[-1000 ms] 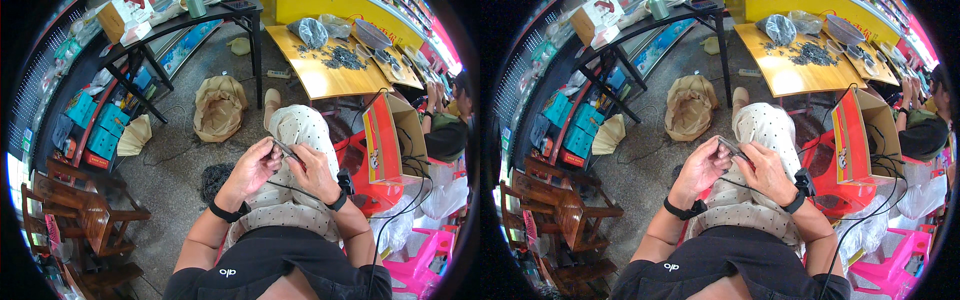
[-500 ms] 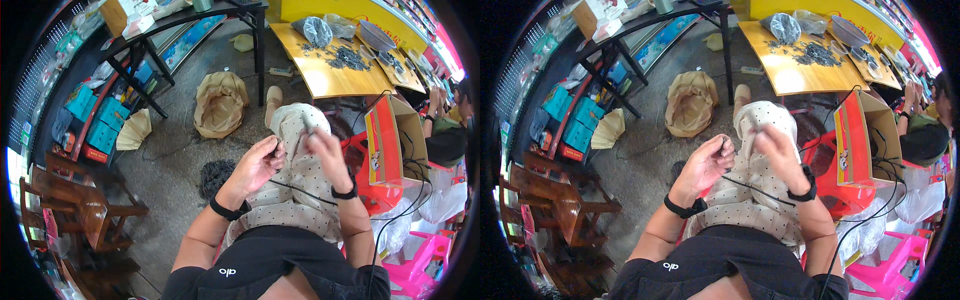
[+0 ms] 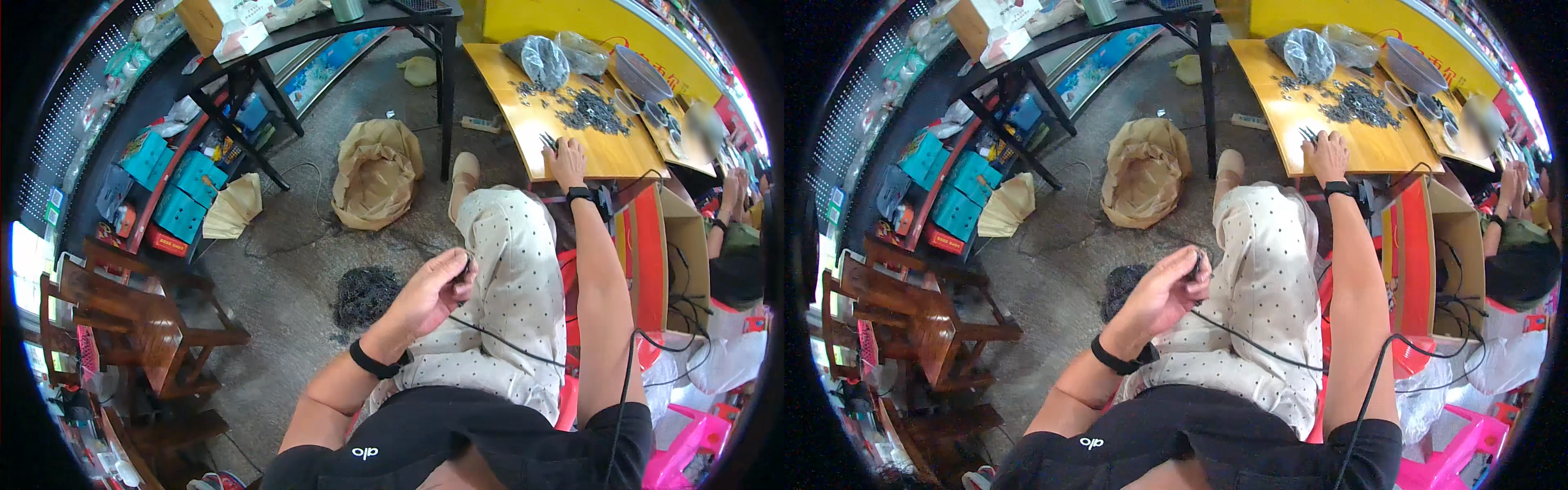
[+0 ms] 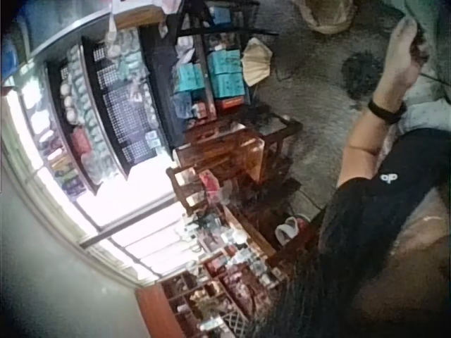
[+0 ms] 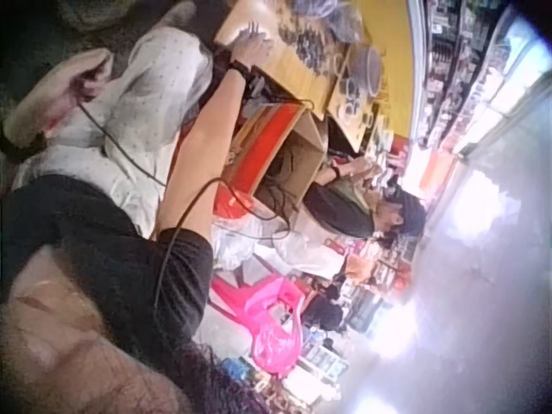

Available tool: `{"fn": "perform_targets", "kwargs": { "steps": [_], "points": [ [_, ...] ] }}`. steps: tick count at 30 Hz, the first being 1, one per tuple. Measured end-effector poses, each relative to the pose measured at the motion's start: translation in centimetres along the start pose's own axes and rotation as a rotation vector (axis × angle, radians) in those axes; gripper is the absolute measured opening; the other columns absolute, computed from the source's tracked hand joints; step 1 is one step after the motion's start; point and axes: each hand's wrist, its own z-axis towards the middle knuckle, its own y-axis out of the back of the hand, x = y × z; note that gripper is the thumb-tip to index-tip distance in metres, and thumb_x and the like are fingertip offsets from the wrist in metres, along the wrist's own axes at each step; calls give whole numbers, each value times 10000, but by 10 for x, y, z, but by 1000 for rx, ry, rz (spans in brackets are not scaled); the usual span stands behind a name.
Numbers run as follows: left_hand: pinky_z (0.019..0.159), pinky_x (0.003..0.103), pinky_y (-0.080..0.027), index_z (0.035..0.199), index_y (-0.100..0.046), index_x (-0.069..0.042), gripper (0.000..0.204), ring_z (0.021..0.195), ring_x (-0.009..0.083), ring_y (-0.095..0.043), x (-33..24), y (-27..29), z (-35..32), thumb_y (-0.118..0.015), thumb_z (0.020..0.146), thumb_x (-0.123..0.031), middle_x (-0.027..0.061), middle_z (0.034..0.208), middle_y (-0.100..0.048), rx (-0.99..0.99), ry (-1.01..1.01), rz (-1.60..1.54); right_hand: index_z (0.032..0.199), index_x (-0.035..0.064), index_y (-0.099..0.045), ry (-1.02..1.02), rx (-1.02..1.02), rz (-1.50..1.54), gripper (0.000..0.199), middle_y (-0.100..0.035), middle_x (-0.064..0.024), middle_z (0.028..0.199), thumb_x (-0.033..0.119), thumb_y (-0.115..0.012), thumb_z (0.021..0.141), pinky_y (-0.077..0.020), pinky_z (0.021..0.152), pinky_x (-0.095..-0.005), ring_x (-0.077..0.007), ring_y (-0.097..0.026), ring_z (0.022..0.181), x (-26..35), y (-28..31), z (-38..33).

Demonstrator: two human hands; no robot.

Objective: Manually assembling or repairing a metal net by connecting small chain links using pliers.

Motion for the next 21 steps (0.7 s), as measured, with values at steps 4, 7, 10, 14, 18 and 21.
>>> {"fn": "perform_targets", "kwargs": {
  "steps": [4, 7, 10, 14, 18, 21],
  "points": [
    [651, 225, -353, 910, -559, -45, 258, 679, 78, -380, 3, 8, 6, -504, 999, -280, -12, 787, -500, -55, -4, 65, 1039, 61, -637, 26, -66, -37, 431, -583, -170, 1052, 456, -590, 872, -406, 878, -481, -348, -522, 1068, 15, -3, 10],
    [655, 210, -357, 941, -587, -44, 235, 693, 71, -396, 3, 5, 7, -527, 991, -266, -18, 810, -523, -143, -60, 160, 1047, 81, -665, 133, -105, 338, 337, -642, -143, 991, 377, -582, 910, -444, 842, -416, -311, -594, 965, 36, 25, 5],
    [650, 198, -355, 968, -607, -42, 228, 699, 62, -402, -1, 10, 4, -543, 985, -261, -26, 816, -531, -174, -87, 250, 1034, 29, -677, 60, 487, 1195, 240, -661, -101, 903, 215, -593, 909, -471, 797, -287, -185, -618, 884, 107, 133, -51],
    [594, 187, -325, 963, -622, -36, 257, 668, 38, -389, 0, 6, 8, -522, 996, -271, -45, 785, -517, -171, -101, 406, 990, 5, -685, 572, 587, 1204, 213, -672, -135, 921, 115, -707, 809, -507, 752, -353, -264, -651, 860, 152, 188, -120],
    [537, 185, -293, 952, -635, -25, 308, 628, 24, -374, 4, 8, 5, -510, 1003, -302, -49, 758, -518, -148, -104, 442, 910, -18, -677, 439, 528, 1144, 131, -644, -143, 831, 58, -676, 804, -504, 682, -365, -311, -639, 781, 157, 206, -139],
    [570, 194, -281, 1074, -621, -20, 316, 647, 52, -340, 8, 12, 4, -492, 1007, -301, -37, 809, -510, -93, -68, 405, 870, -28, -643, 568, 362, 1045, 89, -616, -127, 794, 8, -667, 793, -493, 646, -345, -288, -627, 728, 159, 212, -146]
  ]
}}
